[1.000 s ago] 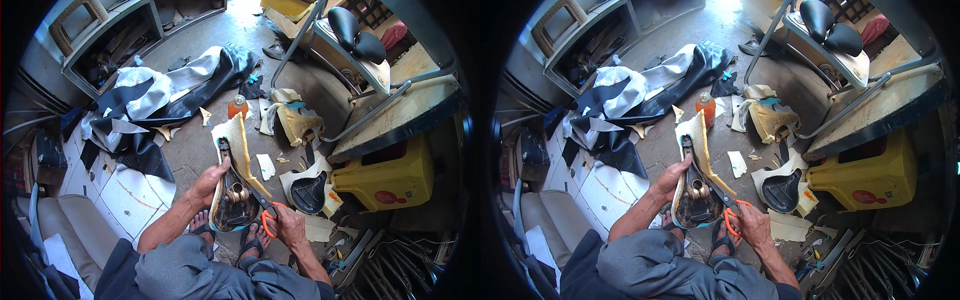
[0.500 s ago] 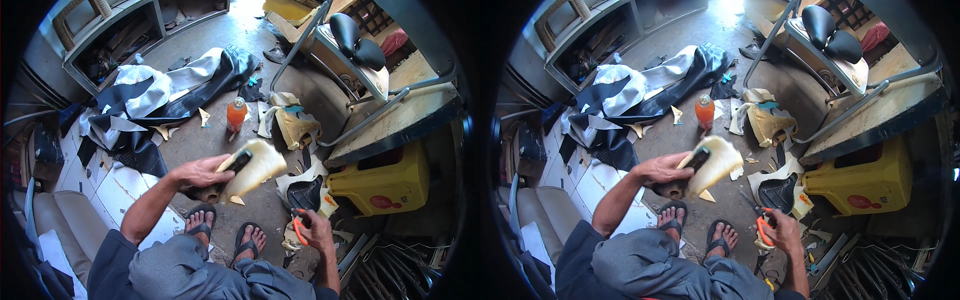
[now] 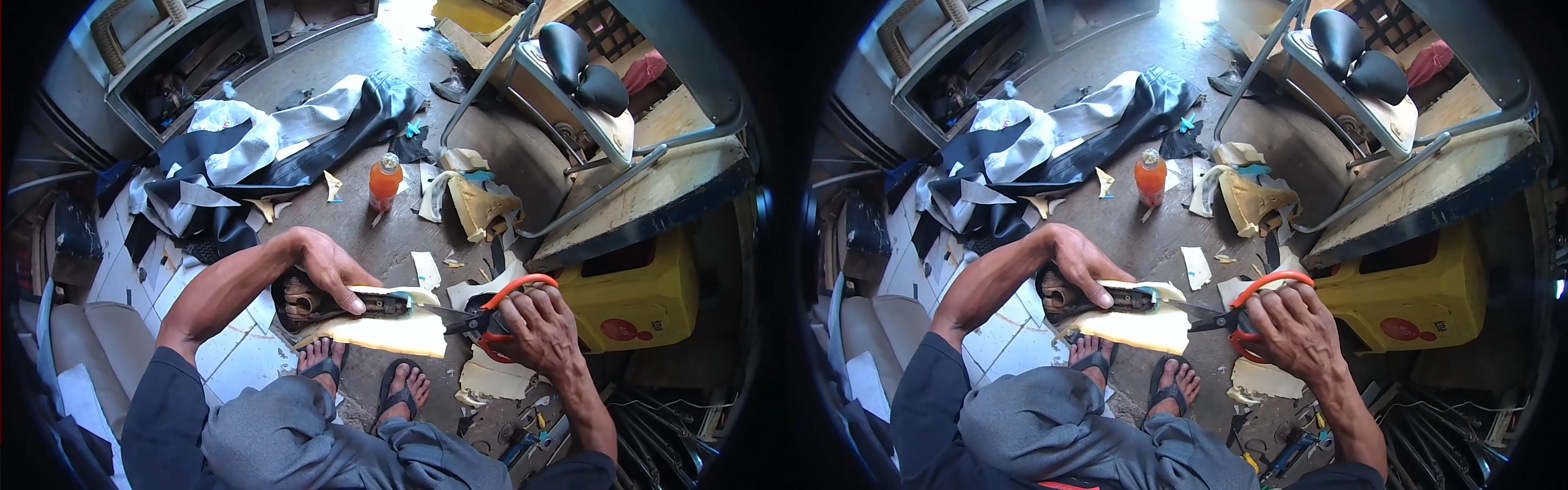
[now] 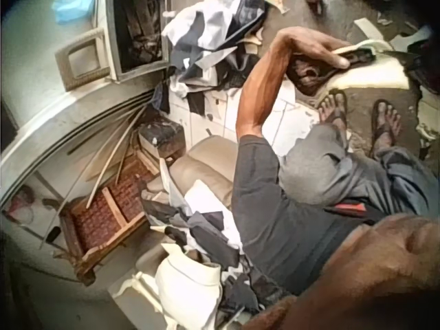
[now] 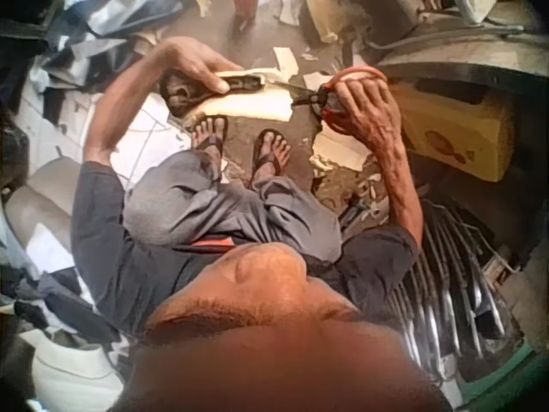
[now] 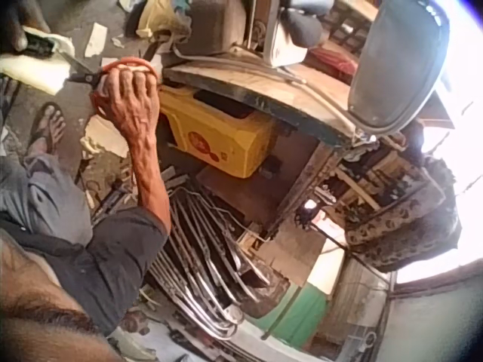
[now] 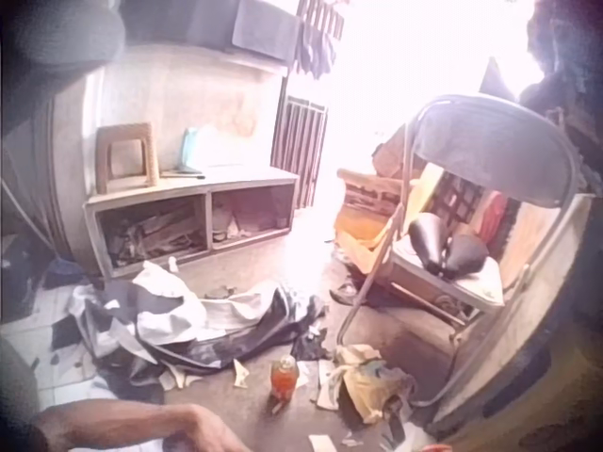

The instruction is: The person trims foam from a bicycle saddle using shears, fits a new black vinyl cover over the foam, and secures the cover to the plastic saddle base using a staple gun.

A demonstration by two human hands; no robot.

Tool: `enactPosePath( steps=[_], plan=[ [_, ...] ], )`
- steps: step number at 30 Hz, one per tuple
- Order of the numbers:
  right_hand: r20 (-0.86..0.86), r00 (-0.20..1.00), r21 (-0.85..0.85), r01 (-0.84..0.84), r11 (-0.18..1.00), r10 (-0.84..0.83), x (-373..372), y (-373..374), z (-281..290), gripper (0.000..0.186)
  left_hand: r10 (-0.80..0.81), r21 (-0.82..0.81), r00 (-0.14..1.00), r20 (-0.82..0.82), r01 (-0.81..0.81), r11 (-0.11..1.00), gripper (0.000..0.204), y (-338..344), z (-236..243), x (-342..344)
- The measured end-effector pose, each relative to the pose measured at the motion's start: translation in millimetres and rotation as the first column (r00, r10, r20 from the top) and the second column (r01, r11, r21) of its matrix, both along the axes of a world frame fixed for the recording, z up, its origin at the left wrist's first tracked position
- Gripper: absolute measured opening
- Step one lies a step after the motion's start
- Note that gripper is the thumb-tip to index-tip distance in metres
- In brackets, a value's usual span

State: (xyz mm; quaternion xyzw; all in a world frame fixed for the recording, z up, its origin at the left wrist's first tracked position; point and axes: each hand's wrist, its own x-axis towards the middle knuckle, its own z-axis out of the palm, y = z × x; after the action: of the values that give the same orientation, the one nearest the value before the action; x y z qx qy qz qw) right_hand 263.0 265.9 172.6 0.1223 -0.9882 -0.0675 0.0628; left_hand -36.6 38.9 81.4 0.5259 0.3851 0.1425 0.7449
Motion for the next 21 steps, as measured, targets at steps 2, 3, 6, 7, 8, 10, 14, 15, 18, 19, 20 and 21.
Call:
enactPosePath(
  steps=[2, 3, 6, 7, 8, 10, 14, 15, 18, 19, 20, 21],
  plan=[
    [0.015, 0.999, 0.016, -0.044, 0.999, 0.044, -8, -3, 7, 0.042, -0.078, 0.006, 0.994, 0.081, 0.078, 0.997, 0.086, 4, -4, 3],
    [0.051, 0.994, 0.049, -0.095, 0.994, 0.093, -11, -2, 8, 0.039, -0.129, 0.034, 0.99, 0.062, 0.127, 0.991, 0.082, 6, -8, 3],
    [0.098, 0.978, 0.044, -0.188, 0.981, 0.184, -14, -4, 10, 0.03, -0.138, 0.012, 0.987, 0.084, 0.137, 0.99, 0.08, 4, -11, 4],
    [0.118, 0.98, 0.029, -0.166, 0.986, 0.162, -13, -5, 6, 0.03, -0.12, -0.026, 0.986, 0.112, 0.124, 0.992, 0.08, 2, -15, 3],
    [0.14, 0.98, 0.013, -0.145, 0.989, 0.142, -12, -1, -1, 0.029, -0.102, -0.037, 0.988, 0.113, 0.107, 0.994, 0.08, 0, -20, 3],
    [0.119, 0.983, 0.029, -0.143, 0.989, 0.138, -18, -13, 6, 0.03, -0.124, 0.04, 0.987, 0.104, 0.12, 0.992, 0.081, 2, -20, 5],
    [0.102, 0.977, 0.054, -0.195, 0.979, 0.189, -24, -18, 2, 0.032, -0.22, 0.052, 0.958, 0.183, 0.214, 0.975, 0.084, 13, -32, 15],
    [0.142, 0.972, 0.048, -0.193, 0.98, 0.185, -19, -17, -1, 0.032, -0.212, 0.01, 0.942, 0.26, 0.217, 0.976, 0.084, 11, -38, 19],
    [0.195, 0.965, 0.013, -0.178, 0.984, 0.172, -13, -17, -12, 0.031, -0.204, 0.002, 0.948, 0.243, 0.21, 0.978, 0.084, 9, -42, 18],
    [0.191, 0.97, -0.016, -0.149, 0.989, 0.15, -14, -20, -11, 0.03, -0.195, 0.005, 0.949, 0.248, 0.2, 0.98, 0.084, 11, -42, 20],
    [0.188, 0.974, -0.046, -0.119, 0.992, 0.125, -16, -23, -10, 0.03, -0.204, 0.055, 0.951, 0.234, 0.196, 0.979, 0.084, 12, -43, 22],
    [0.16, 0.976, -0.071, -0.141, 0.988, 0.15, -20, -27, -12, 0.029, -0.212, 0.1, 0.953, 0.216, 0.195, 0.976, 0.084, 12, -43, 24]
  ],
)
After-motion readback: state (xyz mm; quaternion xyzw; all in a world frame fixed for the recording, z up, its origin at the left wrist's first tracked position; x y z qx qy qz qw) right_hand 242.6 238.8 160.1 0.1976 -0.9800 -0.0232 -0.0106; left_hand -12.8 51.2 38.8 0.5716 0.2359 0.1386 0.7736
